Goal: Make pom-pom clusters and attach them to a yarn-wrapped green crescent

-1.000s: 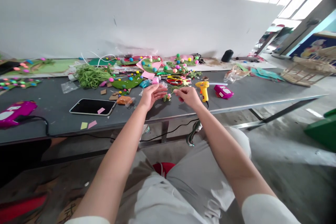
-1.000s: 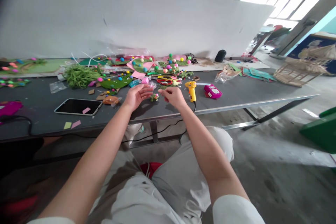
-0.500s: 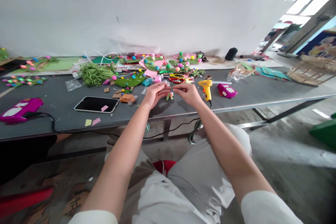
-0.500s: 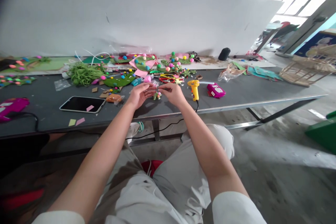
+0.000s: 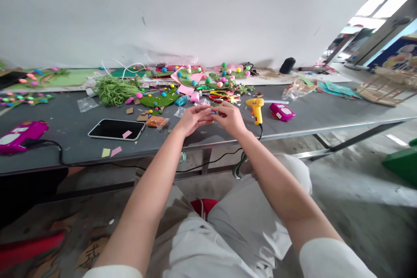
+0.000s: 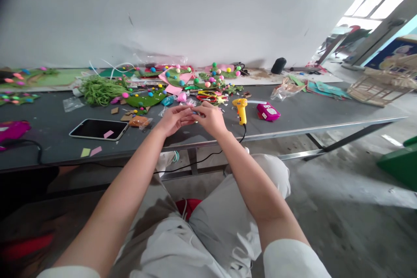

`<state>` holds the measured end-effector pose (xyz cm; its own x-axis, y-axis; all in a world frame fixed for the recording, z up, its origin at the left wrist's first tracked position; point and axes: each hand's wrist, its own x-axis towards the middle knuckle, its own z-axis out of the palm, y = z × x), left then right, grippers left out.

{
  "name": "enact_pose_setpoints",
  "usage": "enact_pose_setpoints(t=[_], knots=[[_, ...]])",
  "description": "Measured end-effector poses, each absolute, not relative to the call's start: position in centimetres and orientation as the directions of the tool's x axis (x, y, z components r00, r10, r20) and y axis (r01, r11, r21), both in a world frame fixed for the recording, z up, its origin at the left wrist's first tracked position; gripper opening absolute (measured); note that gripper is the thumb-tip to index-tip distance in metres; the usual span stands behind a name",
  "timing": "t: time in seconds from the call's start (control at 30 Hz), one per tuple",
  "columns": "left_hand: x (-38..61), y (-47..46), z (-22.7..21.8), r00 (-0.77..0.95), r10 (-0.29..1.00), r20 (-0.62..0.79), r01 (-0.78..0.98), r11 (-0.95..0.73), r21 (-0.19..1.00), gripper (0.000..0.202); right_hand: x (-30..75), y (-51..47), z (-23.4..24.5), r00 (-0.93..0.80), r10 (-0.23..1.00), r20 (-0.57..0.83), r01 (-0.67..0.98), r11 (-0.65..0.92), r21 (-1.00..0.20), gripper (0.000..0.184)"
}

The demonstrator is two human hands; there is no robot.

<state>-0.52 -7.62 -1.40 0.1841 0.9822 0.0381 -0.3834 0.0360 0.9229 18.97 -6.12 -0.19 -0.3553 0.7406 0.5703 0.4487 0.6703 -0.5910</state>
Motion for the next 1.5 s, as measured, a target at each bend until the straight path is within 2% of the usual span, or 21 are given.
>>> enact_pose_setpoints(t=[0.23, 0.43, 0.6, 0.7, 0.77, 0.87, 1.03, 1.13, 1.27, 1.33, 1.43, 1.5], knots=[[-0.7, -7.3, -1.7, 0.124, 0.991, 0.043, -0.396, 0.01, 0.918, 0.045, 19.1, -6.4, -0.3, -0.418, 0.722, 0.551, 0.408, 0.692, -0.596, 0.037], [-0.4, -7.6, -1.3, 0.145, 0.988, 0.06, -0.383, 0.0, 0.924, 0.039, 19.8, -6.7, -0.5, -0.395, 0.727, 0.562, 0.419, 0.687, -0.594, 0.022], [-0.4, -7.5, -1.6, 0.155, 0.986, 0.057, -0.356, 0.002, 0.934, 0.038, 19.8, -7.0, -0.5, -0.399, 0.737, 0.545, 0.443, 0.676, -0.589, 0.019], [-0.5, -7.5, -1.8, 0.15, 0.987, 0.049, -0.344, 0.006, 0.939, 0.044, 19.7, -7.0, -0.4, -0.423, 0.729, 0.538, 0.432, 0.684, -0.588, 0.022], [-0.5, -7.5, -1.7, 0.163, 0.986, 0.035, -0.334, 0.022, 0.942, 0.053, 19.7, -7.0, -0.4, -0.438, 0.726, 0.53, 0.448, 0.687, -0.571, 0.023], [-0.5, -7.6, -1.5, 0.182, 0.983, 0.01, -0.32, 0.05, 0.946, 0.059, 19.7, -7.1, -0.2, -0.454, 0.72, 0.525, 0.494, 0.694, -0.524, 0.012], [-0.5, -7.4, -1.5, 0.132, 0.991, 0.021, -0.347, 0.026, 0.938, 0.05, 19.3, -7.6, 0.3, -0.46, 0.706, 0.538, 0.533, 0.705, -0.468, 0.016], [-0.7, -7.1, -1.7, 0.085, 0.996, 0.035, -0.371, -0.001, 0.929, 0.044, 19.3, -7.6, 0.8, -0.361, 0.781, 0.51, 0.597, 0.614, -0.516, 0.022], [-0.9, -6.9, -1.8, 0.044, 0.998, 0.043, -0.388, -0.023, 0.922, 0.04, 19.7, -6.9, 1.0, -0.242, 0.869, 0.432, 0.642, 0.477, -0.601, 0.045], [-0.9, -6.9, -1.9, 0.046, 0.998, 0.044, -0.391, -0.023, 0.92, 0.039, 19.9, -6.3, 0.8, -0.263, 0.848, 0.461, 0.581, 0.52, -0.626, 0.041], [-0.8, -6.9, -1.9, 0.042, 0.998, 0.047, -0.389, -0.027, 0.921, 0.04, 20.2, -5.5, 0.3, -0.292, 0.814, 0.502, 0.445, 0.58, -0.682, 0.02], [-0.8, -6.9, -1.9, 0.032, 0.998, 0.049, -0.386, -0.033, 0.922, 0.041, 20.3, -5.3, 0.0, -0.288, 0.83, 0.477, 0.388, 0.557, -0.735, 0.024]])
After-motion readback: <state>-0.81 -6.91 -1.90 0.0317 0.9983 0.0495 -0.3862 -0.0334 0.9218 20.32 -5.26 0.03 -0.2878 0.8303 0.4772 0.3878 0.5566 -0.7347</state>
